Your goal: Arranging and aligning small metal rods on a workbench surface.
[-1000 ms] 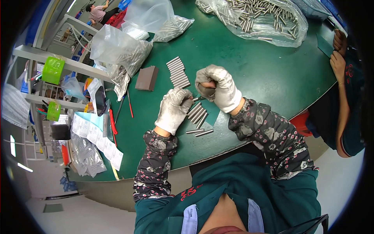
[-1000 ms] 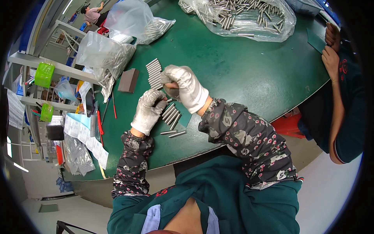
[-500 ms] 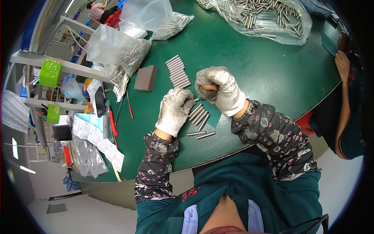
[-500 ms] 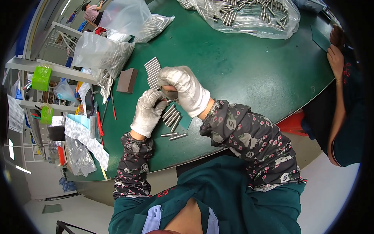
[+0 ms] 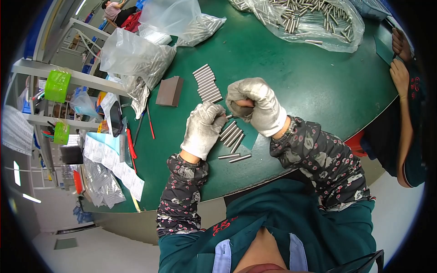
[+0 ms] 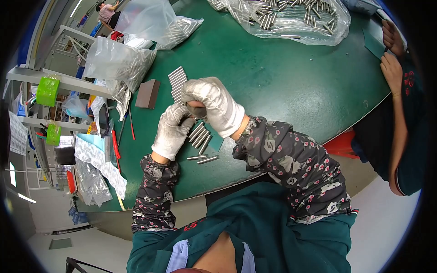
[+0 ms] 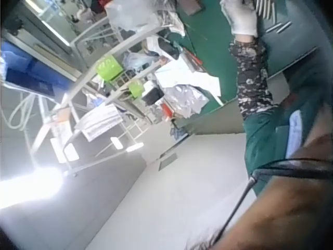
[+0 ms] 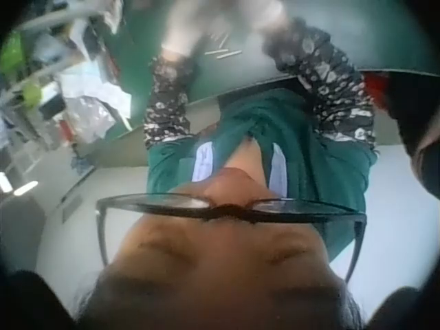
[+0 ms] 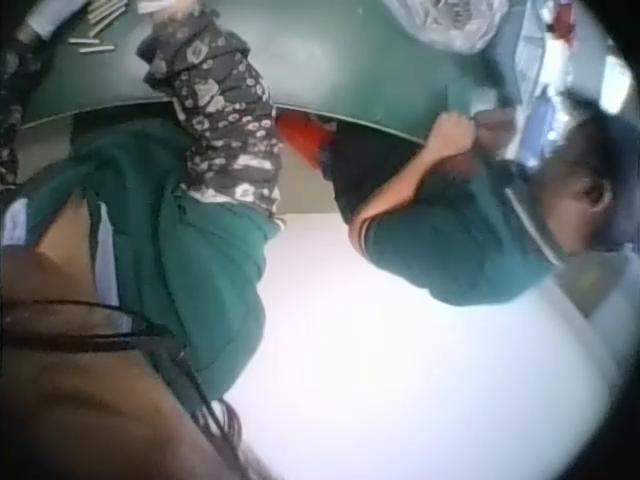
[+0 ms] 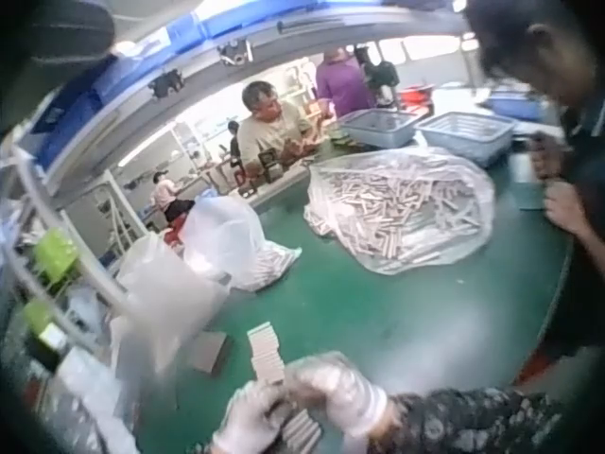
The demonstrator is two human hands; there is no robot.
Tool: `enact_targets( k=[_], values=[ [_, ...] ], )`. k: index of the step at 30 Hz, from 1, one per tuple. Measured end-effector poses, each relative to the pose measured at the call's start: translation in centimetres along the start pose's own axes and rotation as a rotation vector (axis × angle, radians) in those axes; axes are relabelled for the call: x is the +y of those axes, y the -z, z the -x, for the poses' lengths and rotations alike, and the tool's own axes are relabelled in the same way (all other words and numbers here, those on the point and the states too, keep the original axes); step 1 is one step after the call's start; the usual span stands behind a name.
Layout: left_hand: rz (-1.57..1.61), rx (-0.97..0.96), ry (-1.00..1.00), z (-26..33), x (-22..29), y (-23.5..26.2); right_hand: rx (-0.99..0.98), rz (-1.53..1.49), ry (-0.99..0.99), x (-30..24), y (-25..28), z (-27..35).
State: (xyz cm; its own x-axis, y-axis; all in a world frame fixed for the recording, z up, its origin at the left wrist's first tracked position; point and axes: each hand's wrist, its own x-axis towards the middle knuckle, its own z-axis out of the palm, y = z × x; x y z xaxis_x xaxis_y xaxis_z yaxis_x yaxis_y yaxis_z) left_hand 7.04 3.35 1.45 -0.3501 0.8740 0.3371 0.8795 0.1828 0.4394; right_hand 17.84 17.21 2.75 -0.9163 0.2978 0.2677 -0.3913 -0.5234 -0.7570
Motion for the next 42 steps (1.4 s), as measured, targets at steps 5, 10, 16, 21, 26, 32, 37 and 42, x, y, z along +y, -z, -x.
enact_targets(
  k=[5,10,16,21,26,32,37,42],
  values=[
    [0.026,-0.006,-0.012,-0.2,0.0,-0.2,-0.001,-0.006,0.016,0.1,0.1,-0.1],
    [0.108,-0.019,0.022,-0.1,-0.6,-0.3,0.022,0.105,-0.003,-0.3,-1.1,-0.4],
    [0.052,-0.077,0.039,-0.4,0.1,0.1,0.015,0.315,0.146,0.6,-1.1,-0.8],
    [0.087,-0.022,0.012,-0.3,-0.3,-0.1,0.123,0.042,0.036,0.7,-0.1,-0.6],
    [0.095,-0.034,0.031,-0.3,-0.1,0.0,0.177,-0.053,-0.047,0.1,0.2,-0.4],
    [0.101,-0.035,0.005,-0.4,-0.3,0.2,0.172,-0.053,-0.073,-0.2,-0.1,-0.5],
    [0.265,-0.011,0.129,-0.6,-0.3,0.6,0.145,-0.046,-0.05,-0.1,-0.1,-0.4],
    [-0.193,0.14,0.078,-1.4,-0.9,-0.1,0.138,-0.014,-0.022,0.0,-0.1,-0.3]
  ],
)
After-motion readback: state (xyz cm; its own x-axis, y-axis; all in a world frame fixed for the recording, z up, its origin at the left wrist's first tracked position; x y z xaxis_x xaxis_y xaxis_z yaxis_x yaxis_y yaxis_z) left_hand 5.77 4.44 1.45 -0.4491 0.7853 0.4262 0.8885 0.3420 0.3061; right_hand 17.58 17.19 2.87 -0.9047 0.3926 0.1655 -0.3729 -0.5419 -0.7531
